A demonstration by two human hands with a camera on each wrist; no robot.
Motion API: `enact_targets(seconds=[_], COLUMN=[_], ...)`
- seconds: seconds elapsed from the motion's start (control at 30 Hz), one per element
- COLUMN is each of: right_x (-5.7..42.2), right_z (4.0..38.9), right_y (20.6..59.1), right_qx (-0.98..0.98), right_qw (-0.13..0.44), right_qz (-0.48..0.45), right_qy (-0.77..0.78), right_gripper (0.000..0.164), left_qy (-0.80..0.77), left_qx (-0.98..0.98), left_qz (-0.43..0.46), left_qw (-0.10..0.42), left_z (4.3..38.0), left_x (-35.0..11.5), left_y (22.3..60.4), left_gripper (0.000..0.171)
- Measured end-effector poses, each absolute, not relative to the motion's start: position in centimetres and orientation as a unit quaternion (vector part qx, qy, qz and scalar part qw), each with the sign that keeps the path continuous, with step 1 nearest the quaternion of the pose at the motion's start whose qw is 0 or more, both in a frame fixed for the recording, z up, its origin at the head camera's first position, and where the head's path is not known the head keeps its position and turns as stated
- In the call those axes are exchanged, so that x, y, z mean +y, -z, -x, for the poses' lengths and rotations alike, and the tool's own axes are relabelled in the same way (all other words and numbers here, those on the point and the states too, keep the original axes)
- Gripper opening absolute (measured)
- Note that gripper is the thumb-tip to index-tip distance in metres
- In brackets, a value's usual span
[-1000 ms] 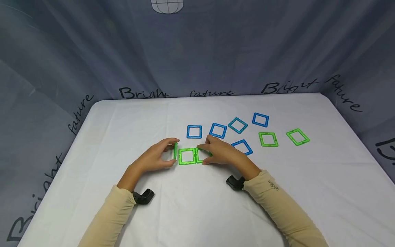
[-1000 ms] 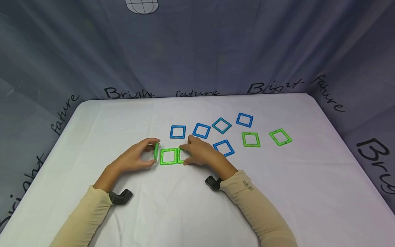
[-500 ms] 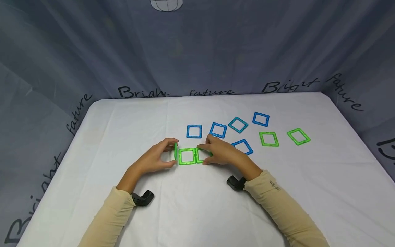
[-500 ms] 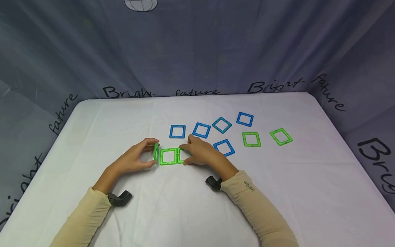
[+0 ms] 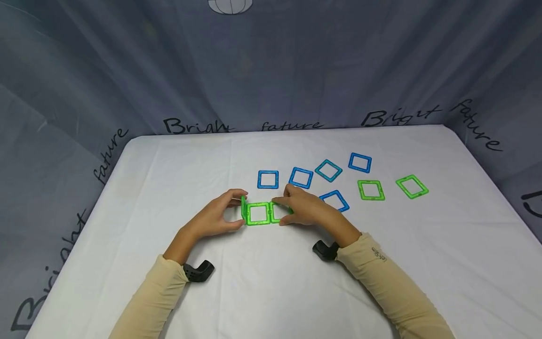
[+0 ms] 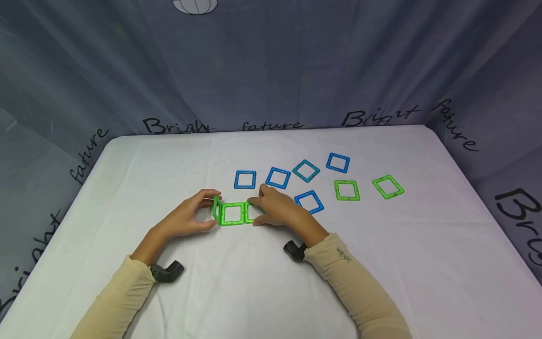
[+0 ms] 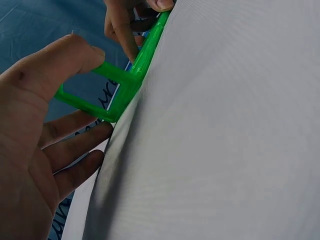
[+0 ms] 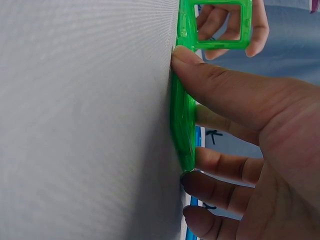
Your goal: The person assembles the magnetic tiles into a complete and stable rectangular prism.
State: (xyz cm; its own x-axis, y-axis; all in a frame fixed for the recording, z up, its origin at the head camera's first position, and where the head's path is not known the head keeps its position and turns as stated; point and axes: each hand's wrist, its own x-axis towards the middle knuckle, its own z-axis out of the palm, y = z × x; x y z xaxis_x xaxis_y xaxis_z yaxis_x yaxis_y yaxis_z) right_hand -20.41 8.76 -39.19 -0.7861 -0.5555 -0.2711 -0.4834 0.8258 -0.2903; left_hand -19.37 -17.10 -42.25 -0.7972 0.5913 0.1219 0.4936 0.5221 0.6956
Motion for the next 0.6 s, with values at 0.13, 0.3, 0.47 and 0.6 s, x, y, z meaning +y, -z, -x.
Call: enact_targets(seconds=[0.13, 0.3, 0.47, 0.6], right_x=[8.70, 8.62, 8.70, 8.78], right_z=[20.43, 20.40, 20.42, 20.48], right_y=[39.15, 39.02, 39.17, 39.26], right_qx=[0.939, 0.938, 0.939, 0.940], right_qw=[0.175, 0.174, 0.170, 0.170], right_qz=[0.279, 0.282, 0.282, 0.277], right_qy=[0.103, 0.105, 0.104, 0.101], right_gripper=[0.065, 0.065, 0.065, 0.065], left_qy=[-0.378, -0.380, -0.378, -0.377], left_qx=[0.868, 0.868, 0.868, 0.869], left_qz=[-0.315, -0.315, -0.318, -0.318], left_qw=[0.060, 0.053, 0.047, 0.046], left_z=[19.36, 19.33, 19.31, 19.33], left_x=[-17.10, -17.15, -17.13, -17.05], left_y=[42.31, 42.40, 42.50, 42.55], left_gripper=[0.065, 0.065, 0.064, 0.064])
